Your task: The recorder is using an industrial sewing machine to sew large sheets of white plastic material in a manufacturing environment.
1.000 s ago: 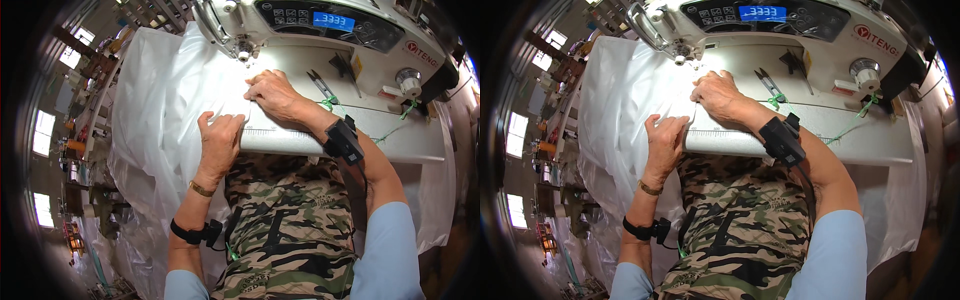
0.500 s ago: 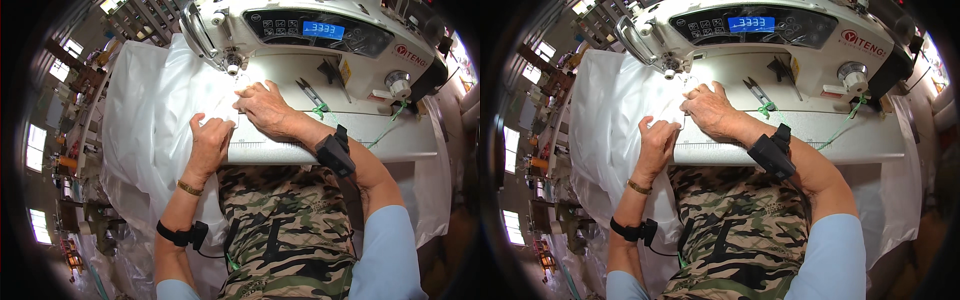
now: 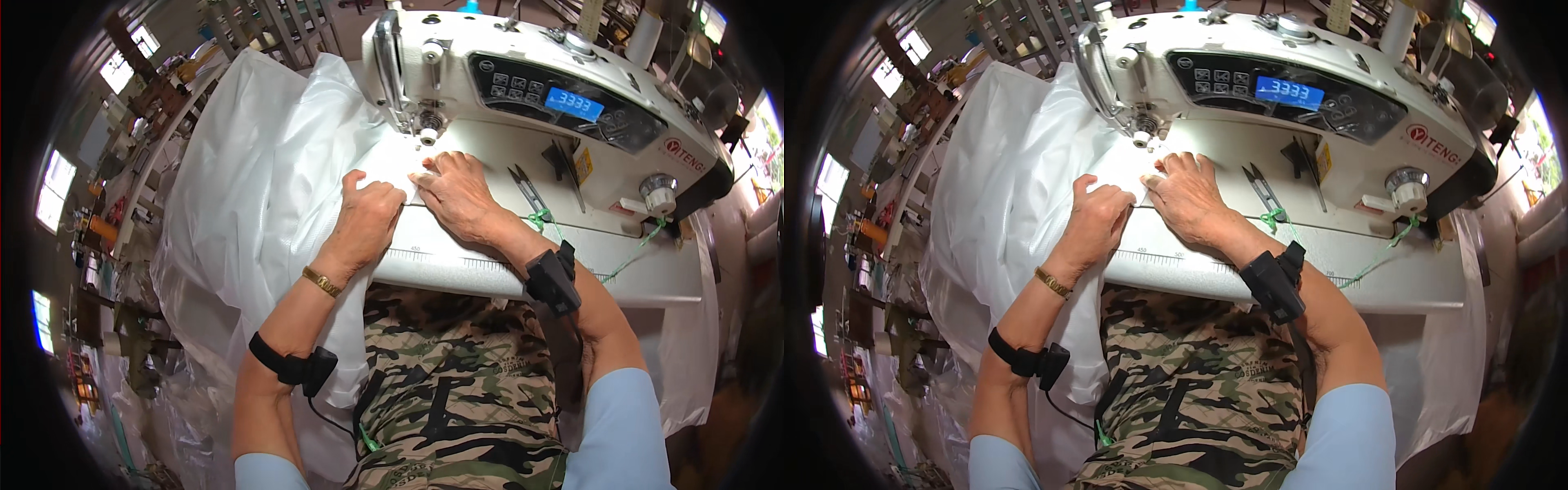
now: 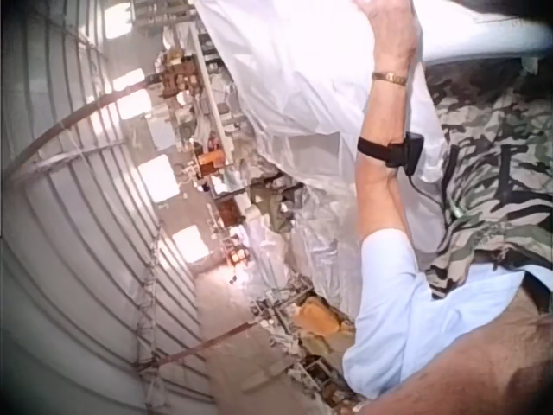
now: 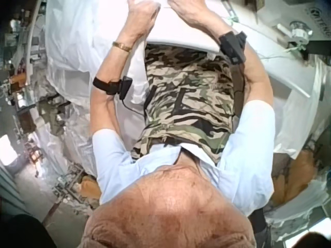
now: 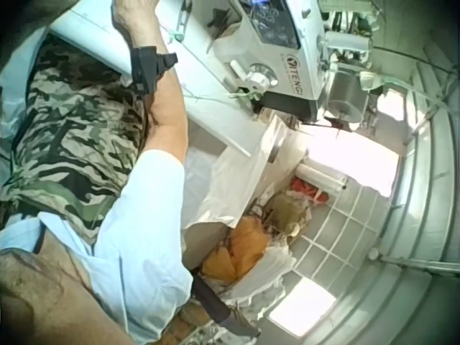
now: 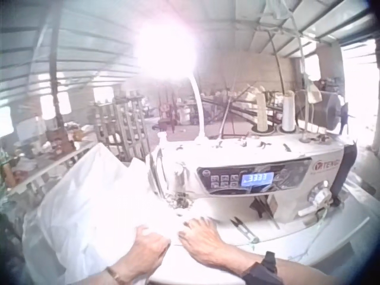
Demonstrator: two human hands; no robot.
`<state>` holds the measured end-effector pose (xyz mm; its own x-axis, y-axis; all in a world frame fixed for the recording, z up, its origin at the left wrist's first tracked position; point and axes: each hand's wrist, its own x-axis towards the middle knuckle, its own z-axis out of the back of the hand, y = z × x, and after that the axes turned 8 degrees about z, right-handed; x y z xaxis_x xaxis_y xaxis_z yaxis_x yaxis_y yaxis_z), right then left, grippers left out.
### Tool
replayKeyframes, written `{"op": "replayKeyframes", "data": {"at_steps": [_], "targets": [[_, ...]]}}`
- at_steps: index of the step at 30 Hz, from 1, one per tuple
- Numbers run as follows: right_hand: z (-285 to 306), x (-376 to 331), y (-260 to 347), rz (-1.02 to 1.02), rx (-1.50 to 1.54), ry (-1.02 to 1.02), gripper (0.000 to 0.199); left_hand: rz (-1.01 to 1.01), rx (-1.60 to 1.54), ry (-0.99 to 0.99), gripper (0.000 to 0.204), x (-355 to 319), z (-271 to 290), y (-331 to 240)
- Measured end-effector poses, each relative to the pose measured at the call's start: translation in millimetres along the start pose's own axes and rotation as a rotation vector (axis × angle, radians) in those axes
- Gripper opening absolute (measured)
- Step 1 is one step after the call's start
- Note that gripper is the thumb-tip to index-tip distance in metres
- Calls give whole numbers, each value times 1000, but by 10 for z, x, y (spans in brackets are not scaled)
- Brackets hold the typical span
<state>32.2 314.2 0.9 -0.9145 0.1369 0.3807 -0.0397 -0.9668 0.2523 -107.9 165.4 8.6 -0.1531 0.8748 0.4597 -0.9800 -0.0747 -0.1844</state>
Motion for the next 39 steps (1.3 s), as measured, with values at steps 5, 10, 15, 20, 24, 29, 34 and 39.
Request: {"op": "replayKeyframes", "data": {"at_steps": [5,10,15,20,24,29,34,39], "targets": [[-11,21,-10,-17,-13,-7,34,31,14,12,5,97,-48,52],[8,42,17,-53,-8,13,34,93,50,41,5,210,-85,56],[-39,39,-39,-28,21,-67,34,123,57,14,6,271,-148,87],[-45,79,-143,-162,165,-137,40,140,73,8,8,280,-182,72],[-129,216,-178,-306,485,-595,37,170,23,-4,10,275,-188,39],[-99,312,-218,-361,504,-613,26,183,17,6,12,277,-162,28],[-145,341,-219,-313,593,-690,22,139,-15,-53,14,255,-185,23],[-191,326,-288,-288,708,-695,17,157,-21,9,13,181,-170,-7]]}}
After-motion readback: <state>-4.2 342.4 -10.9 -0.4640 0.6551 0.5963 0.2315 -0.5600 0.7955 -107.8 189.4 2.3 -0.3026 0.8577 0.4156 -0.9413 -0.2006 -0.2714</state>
